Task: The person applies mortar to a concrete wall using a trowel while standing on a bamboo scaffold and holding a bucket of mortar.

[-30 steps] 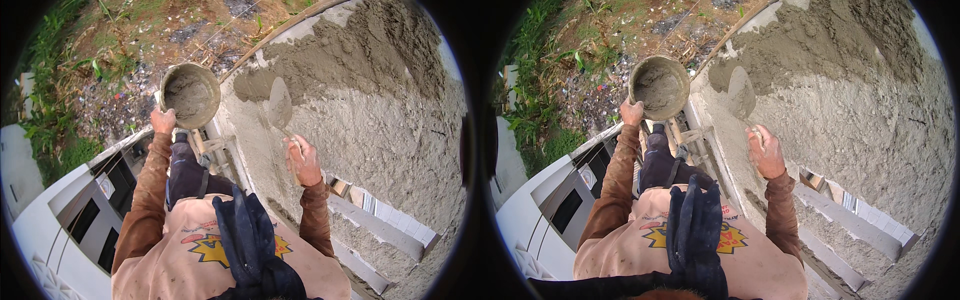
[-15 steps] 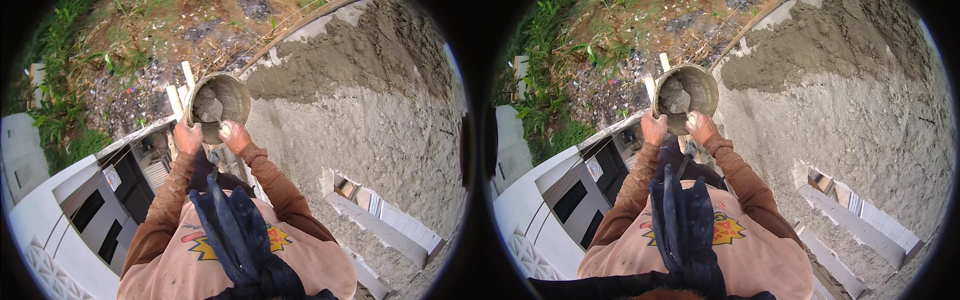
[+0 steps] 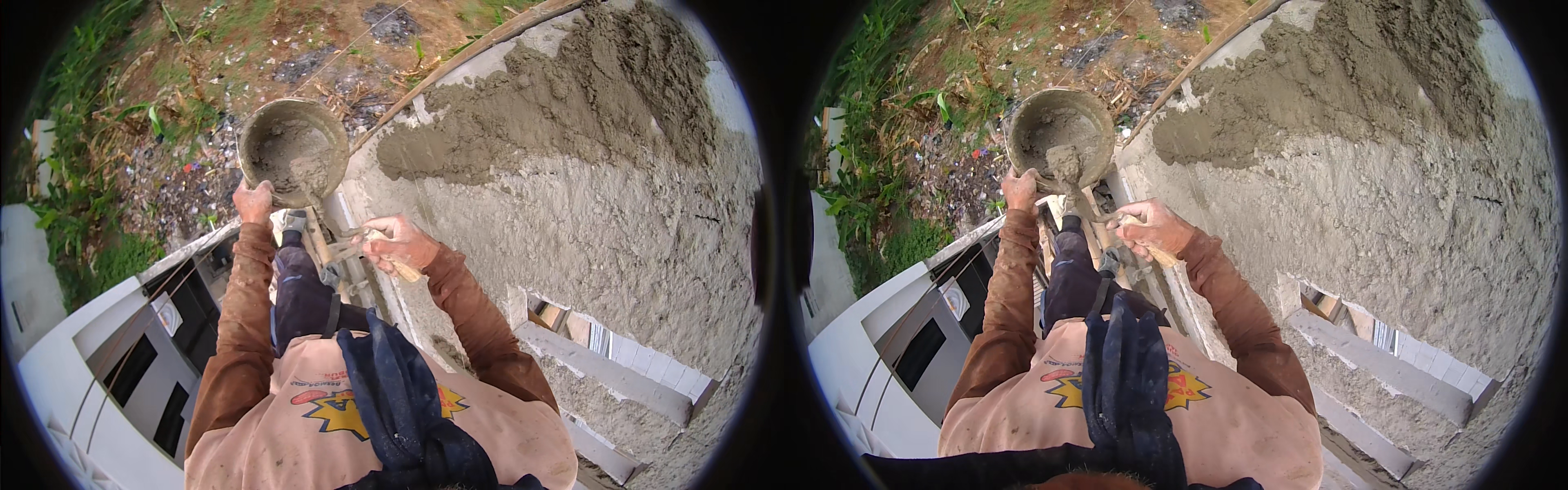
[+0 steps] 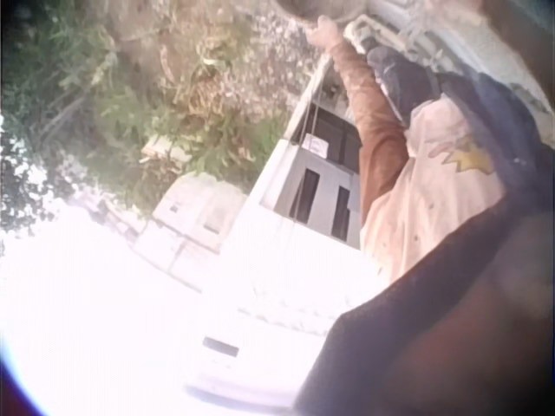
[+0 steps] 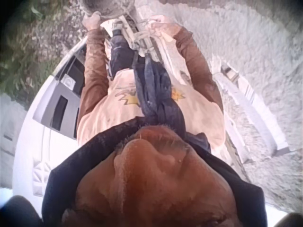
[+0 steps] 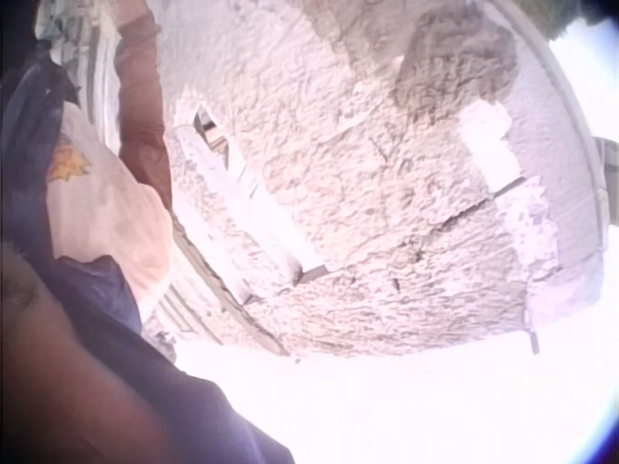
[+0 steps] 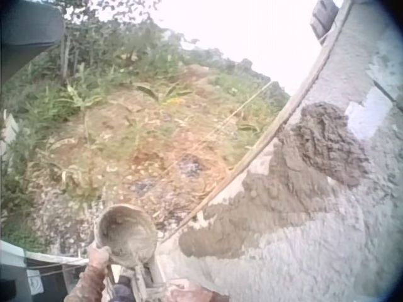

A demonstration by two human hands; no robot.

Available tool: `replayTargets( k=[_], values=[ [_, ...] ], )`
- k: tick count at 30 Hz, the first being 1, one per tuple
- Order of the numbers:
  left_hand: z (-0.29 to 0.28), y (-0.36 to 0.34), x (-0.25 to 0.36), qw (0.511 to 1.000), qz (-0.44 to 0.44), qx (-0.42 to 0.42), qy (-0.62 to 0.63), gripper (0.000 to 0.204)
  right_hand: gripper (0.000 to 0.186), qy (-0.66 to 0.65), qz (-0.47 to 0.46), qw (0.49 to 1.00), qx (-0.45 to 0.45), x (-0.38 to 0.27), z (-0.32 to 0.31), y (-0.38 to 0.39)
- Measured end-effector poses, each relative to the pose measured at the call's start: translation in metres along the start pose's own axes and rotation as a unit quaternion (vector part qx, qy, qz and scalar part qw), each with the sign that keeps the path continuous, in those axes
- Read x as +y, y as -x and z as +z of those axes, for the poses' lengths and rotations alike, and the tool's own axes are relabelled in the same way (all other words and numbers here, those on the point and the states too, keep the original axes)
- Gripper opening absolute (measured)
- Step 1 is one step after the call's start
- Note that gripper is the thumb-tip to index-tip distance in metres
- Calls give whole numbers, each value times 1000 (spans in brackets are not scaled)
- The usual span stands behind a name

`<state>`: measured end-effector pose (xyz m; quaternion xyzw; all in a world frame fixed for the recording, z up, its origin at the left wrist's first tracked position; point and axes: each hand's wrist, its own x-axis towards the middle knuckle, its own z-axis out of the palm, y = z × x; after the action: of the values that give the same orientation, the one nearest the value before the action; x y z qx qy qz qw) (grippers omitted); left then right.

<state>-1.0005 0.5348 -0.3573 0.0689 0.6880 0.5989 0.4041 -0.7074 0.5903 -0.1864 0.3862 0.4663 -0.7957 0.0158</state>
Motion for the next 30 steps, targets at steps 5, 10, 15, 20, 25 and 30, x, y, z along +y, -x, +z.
replayTargets(
  k=[5, 10, 15, 20, 25, 30],
  values=[
    [-17, -21, -5, 999, 16, 20, -37, 31, 30, -149, -118, 923, 335, 16, -69, -3],
    [-34, -10, -11, 999, -2, 21, -24, 36, 26, 59, -156, 837, 522, 5, -41, 26],
    [-24, 9, -4, 998, -53, 23, -30, 36, 34, -145, -125, 923, 333, 52, -55, -54],
    [-44, 1, -55, 991, 4, 4, -131, 37, 48, 160, -122, 810, 550, 57, -113, -25],
    [-29, 19, -49, 979, 52, -8, -199, 35, 56, 48, -115, 823, 554, -14, -77, 50],
    [-19, 47, -30, 980, 50, -21, -192, 37, 56, 29, -191, 823, 533, -11, -47, 112]
  ],
)
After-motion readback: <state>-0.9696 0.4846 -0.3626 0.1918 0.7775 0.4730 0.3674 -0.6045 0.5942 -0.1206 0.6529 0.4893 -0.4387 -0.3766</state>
